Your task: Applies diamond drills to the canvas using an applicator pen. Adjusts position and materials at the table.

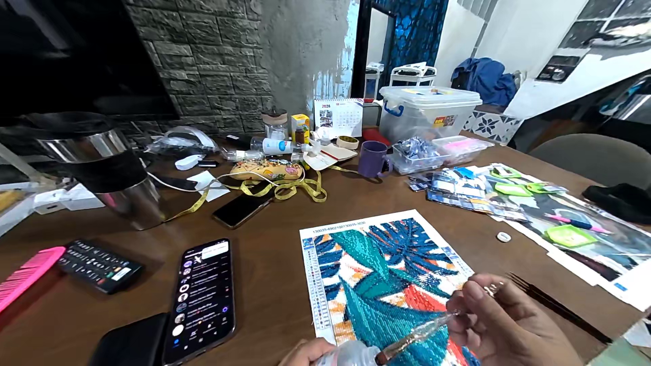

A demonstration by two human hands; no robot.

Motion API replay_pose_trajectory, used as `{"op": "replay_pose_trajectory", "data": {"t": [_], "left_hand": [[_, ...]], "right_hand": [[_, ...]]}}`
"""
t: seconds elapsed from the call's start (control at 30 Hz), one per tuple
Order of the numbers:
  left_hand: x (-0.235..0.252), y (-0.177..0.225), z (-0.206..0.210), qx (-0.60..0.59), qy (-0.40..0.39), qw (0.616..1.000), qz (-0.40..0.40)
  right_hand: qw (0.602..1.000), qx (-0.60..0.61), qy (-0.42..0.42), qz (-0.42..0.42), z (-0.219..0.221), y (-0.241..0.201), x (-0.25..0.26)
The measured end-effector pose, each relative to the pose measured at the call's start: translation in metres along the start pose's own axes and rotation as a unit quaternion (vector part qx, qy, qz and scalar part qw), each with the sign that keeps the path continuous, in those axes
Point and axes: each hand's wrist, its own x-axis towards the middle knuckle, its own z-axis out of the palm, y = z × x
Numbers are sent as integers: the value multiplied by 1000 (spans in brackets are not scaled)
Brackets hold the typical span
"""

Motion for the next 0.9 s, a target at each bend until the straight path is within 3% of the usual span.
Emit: {"op": "replay_pose_trajectory", "data": {"t": [0.17,0.27,0.53,0.9], "left_hand": [[-1,-2,-1,-14,8,1000,3],[-2,-2,-1,-38,23,999,-12],[-1,0,1,-117,58,991,-38],[-3,-7,0,-180,63,979,-68]], "right_hand": [[992,25,60,106,-3,10,13],[987,25,99,128,-10,15,23],[987,-109,104,-57,-16,38,29],[972,-192,51,-122,-1,51,28]]}}
